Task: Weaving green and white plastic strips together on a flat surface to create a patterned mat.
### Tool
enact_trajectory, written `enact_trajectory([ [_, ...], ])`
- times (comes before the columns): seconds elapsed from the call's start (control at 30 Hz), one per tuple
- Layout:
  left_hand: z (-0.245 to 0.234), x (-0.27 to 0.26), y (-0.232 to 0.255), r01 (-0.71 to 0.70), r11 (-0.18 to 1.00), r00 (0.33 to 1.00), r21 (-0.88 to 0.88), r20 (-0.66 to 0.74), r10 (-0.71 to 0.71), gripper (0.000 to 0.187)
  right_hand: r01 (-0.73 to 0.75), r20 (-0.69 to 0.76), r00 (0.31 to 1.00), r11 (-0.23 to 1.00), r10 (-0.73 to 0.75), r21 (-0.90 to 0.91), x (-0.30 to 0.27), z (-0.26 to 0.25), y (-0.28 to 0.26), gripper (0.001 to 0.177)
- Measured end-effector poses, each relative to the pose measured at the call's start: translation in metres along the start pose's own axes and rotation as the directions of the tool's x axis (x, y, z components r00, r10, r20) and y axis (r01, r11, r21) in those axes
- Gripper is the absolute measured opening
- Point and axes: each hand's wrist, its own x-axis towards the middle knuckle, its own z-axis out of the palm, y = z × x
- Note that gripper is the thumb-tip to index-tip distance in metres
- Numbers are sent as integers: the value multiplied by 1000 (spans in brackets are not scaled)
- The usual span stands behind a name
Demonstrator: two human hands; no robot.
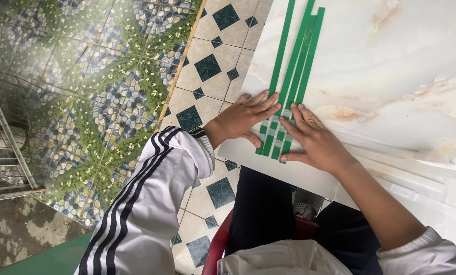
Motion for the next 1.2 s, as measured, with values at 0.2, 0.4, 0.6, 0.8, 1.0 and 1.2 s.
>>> enact_trajectory([
  [0.2, 6, -6, -1, -41, 999, 994, 34, -97, 44, 117, 16, 14, 1000, 1000, -16, -1, -1, 3, 2, 95],
  [0.4, 9, -8, 1, -47, 998, 985, 40, -161, 53, 119, 32, -7, 999, 999, -32, -15, -1, 7, 5, 96],
  [0.6, 11, -10, 9, -25, 1000, 973, -5, -230, 23, 112, 21, -1, 1000, 1000, -21, 3, -2, 6, 5, 96],
  [0.8, 12, -8, 11, -6, 1000, 968, -27, -251, -1, 113, 16, -7, 1000, 1000, -16, -8, -1, 6, 7, 96],
  [1.0, 10, -10, 14, -3, 999, 965, -48, -261, -10, 113, 9, 3, 1000, 1000, -9, -17, -1, 8, 6, 97],
  [1.2, 15, -9, 13, -3, 995, 971, -101, -237, -21, 115, 11, 17, 1000, 1000, -10, -23, -2, 8, 5, 98],
])
